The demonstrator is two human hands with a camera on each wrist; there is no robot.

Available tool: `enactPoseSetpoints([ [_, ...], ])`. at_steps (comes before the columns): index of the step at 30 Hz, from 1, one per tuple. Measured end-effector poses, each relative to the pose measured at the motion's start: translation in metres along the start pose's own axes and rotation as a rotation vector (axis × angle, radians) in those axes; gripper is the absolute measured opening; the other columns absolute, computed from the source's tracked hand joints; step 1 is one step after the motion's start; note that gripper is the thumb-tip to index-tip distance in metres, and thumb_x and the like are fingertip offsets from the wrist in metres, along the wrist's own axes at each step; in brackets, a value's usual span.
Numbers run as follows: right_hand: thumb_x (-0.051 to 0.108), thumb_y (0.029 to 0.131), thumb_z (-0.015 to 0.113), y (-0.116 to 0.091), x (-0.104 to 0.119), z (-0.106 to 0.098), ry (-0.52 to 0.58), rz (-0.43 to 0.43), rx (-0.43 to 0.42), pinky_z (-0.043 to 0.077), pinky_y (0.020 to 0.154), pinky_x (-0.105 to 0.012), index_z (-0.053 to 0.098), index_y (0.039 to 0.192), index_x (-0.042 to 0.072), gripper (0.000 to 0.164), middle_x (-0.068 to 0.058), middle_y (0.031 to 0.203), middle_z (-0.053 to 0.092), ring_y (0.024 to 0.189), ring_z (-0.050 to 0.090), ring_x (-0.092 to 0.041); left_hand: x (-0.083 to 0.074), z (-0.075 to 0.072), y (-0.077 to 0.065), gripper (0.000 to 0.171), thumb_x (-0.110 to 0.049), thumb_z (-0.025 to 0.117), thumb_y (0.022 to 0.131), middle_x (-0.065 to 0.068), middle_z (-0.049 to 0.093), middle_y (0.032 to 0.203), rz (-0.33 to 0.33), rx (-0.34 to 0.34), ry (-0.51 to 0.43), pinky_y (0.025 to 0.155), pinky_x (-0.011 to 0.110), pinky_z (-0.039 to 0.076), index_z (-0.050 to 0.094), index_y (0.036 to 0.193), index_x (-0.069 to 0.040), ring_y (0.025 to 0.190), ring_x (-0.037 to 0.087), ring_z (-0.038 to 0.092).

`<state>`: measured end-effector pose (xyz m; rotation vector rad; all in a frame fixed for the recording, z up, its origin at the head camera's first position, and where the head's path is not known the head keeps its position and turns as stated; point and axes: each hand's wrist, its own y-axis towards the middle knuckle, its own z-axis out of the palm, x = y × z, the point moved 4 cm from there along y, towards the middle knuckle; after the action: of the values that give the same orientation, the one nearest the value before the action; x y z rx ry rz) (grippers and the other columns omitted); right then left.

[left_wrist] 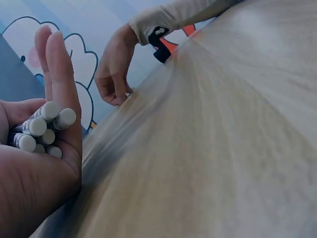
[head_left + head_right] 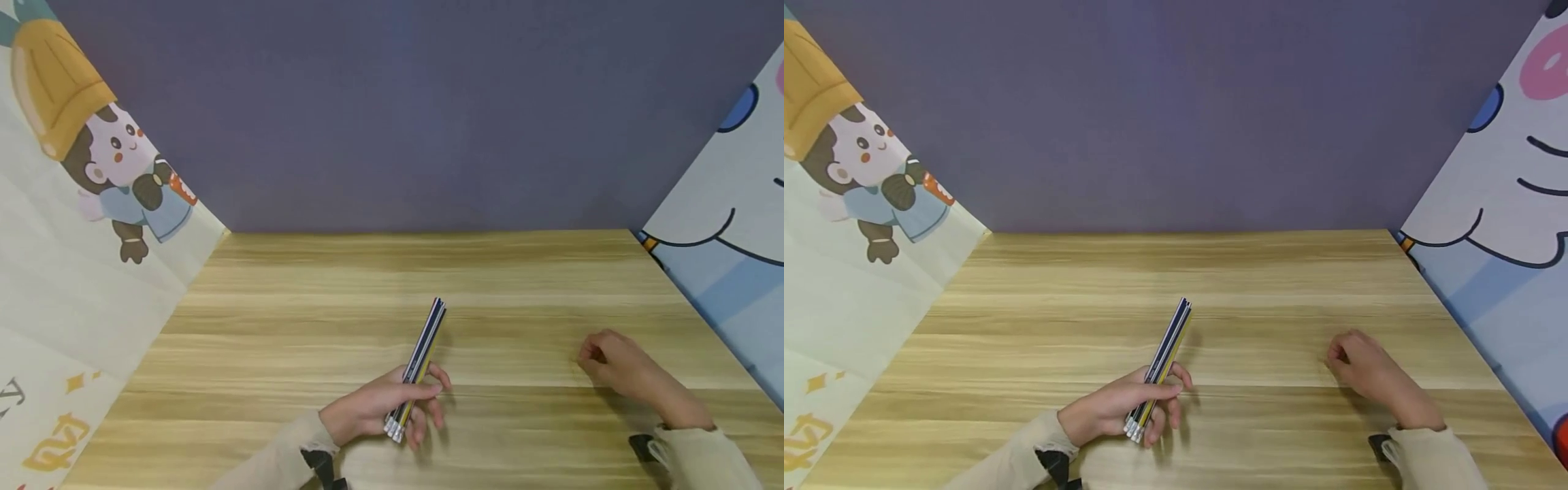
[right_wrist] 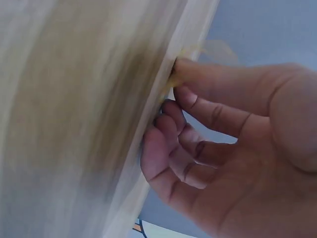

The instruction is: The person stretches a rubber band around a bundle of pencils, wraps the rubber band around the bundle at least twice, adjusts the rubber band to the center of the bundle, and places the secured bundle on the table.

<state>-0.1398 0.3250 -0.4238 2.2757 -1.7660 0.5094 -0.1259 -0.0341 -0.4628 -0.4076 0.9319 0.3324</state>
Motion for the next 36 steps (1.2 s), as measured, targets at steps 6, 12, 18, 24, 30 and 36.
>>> enactPoseSetpoints([
  [6,0.003,0.103,0.050,-0.001,-0.003,0.000,0.104,0.066,-0.043,0.043,0.056,-0.024,0.057,0.095,0.002,0.011,0.000,0.081,0.057,0.068,0.050,-0.007,0.001,0.000,-0.001,0.021,-0.019,0.050,0.105,0.007,0.069,0.084,0.006,-0.001,-0.014,0.047,0.026,0.055,0.045,0.124,-0.013,0.052,0.009,0.063],
  [12,0.016,0.105,0.051,-0.005,-0.009,-0.010,0.282,0.131,-0.157,0.048,0.058,-0.025,0.054,0.121,-0.003,0.025,-0.009,0.092,0.070,0.074,0.065,-0.009,0.003,0.001,0.000,0.019,-0.018,0.049,0.105,0.006,0.069,0.083,0.009,0.011,-0.014,0.044,0.023,0.053,0.045,0.123,-0.013,0.052,0.009,0.063],
  [18,0.011,0.102,0.057,-0.007,-0.010,-0.015,0.624,0.059,-0.221,0.056,0.067,-0.023,0.059,0.125,-0.003,0.027,-0.004,0.096,0.071,0.081,0.067,-0.008,0.002,0.002,0.000,0.019,-0.018,0.049,0.105,0.006,0.068,0.083,0.009,0.022,-0.018,0.044,0.022,0.052,0.045,0.122,-0.013,0.052,0.008,0.063],
  [24,-0.007,0.105,0.036,-0.001,0.000,-0.009,1.498,-0.164,-0.045,0.059,0.081,-0.034,0.053,0.135,-0.008,0.035,-0.008,0.106,0.069,0.091,0.067,-0.019,0.003,0.001,-0.001,0.019,-0.019,0.049,0.105,0.005,0.068,0.083,0.001,0.021,-0.019,0.043,0.022,0.051,0.045,0.123,-0.013,0.051,0.008,0.062],
  [30,-0.006,0.107,0.026,0.001,0.008,-0.001,1.653,-0.205,0.072,0.056,0.068,-0.029,0.047,0.145,0.000,0.044,-0.011,0.126,0.066,0.089,0.067,-0.020,0.003,0.000,-0.001,0.019,-0.019,0.049,0.105,0.005,0.067,0.082,-0.003,0.022,-0.018,0.041,0.021,0.049,0.045,0.123,-0.013,0.051,0.007,0.062],
  [36,-0.008,0.106,0.029,0.004,0.009,0.004,1.605,-0.177,0.091,0.058,0.065,-0.028,0.043,0.140,0.010,0.041,-0.009,0.141,0.057,0.085,0.070,-0.022,0.003,0.000,0.000,0.018,-0.018,0.048,0.105,0.005,0.067,0.081,0.002,0.025,-0.022,0.041,0.020,0.049,0.046,0.122,-0.013,0.050,0.007,0.062],
])
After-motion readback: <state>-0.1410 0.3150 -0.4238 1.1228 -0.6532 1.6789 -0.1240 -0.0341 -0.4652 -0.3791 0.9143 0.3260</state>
